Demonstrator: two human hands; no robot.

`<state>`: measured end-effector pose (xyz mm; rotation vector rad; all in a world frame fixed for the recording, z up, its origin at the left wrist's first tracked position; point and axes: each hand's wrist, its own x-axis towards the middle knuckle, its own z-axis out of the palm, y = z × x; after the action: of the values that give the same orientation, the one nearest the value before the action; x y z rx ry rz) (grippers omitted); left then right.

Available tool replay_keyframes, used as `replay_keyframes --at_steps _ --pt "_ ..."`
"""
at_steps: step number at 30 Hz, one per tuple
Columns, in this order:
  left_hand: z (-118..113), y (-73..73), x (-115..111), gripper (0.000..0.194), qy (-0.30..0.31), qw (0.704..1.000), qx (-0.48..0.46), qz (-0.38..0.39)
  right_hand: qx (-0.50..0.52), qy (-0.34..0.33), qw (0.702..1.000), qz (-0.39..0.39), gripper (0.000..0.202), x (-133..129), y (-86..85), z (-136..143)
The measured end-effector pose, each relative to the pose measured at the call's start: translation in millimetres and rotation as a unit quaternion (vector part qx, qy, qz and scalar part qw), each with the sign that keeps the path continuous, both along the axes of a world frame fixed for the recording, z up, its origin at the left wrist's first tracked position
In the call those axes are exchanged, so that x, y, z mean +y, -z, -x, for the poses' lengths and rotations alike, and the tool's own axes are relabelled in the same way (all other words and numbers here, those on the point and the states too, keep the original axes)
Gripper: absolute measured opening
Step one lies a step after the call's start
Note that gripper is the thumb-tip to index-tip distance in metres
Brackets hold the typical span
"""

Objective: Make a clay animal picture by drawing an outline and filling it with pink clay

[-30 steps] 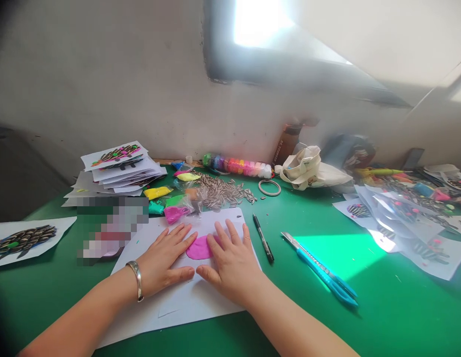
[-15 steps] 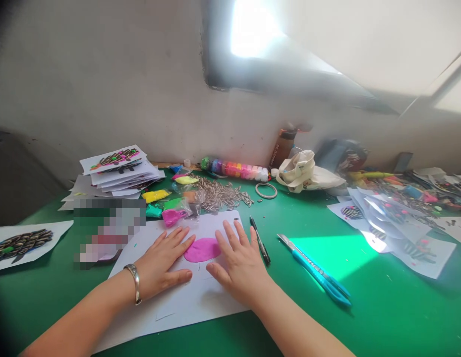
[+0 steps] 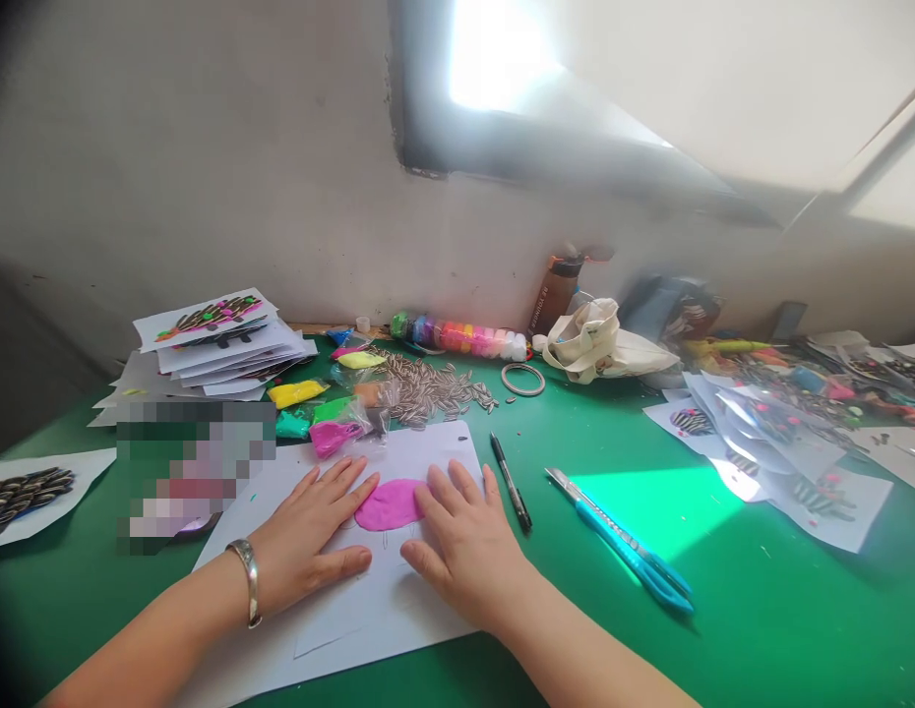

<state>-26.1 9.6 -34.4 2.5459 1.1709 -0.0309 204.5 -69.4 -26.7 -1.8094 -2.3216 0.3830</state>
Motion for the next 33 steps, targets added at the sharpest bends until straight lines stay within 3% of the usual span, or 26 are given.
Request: replay_keyframes --at_steps 5,33 --pt "0.1 -0.8 0.5 0.077 0.004 1.000 0.008 0.000 0.000 0.029 1.000 -0.009 0.057 1.8 -1.0 0.9" --pt "-2.4 -2.4 0.9 0.075 0.001 1.000 0.021 -0.010 -0.008 0.018 1.000 0.015 0.065 6.3 -0.6 8.9"
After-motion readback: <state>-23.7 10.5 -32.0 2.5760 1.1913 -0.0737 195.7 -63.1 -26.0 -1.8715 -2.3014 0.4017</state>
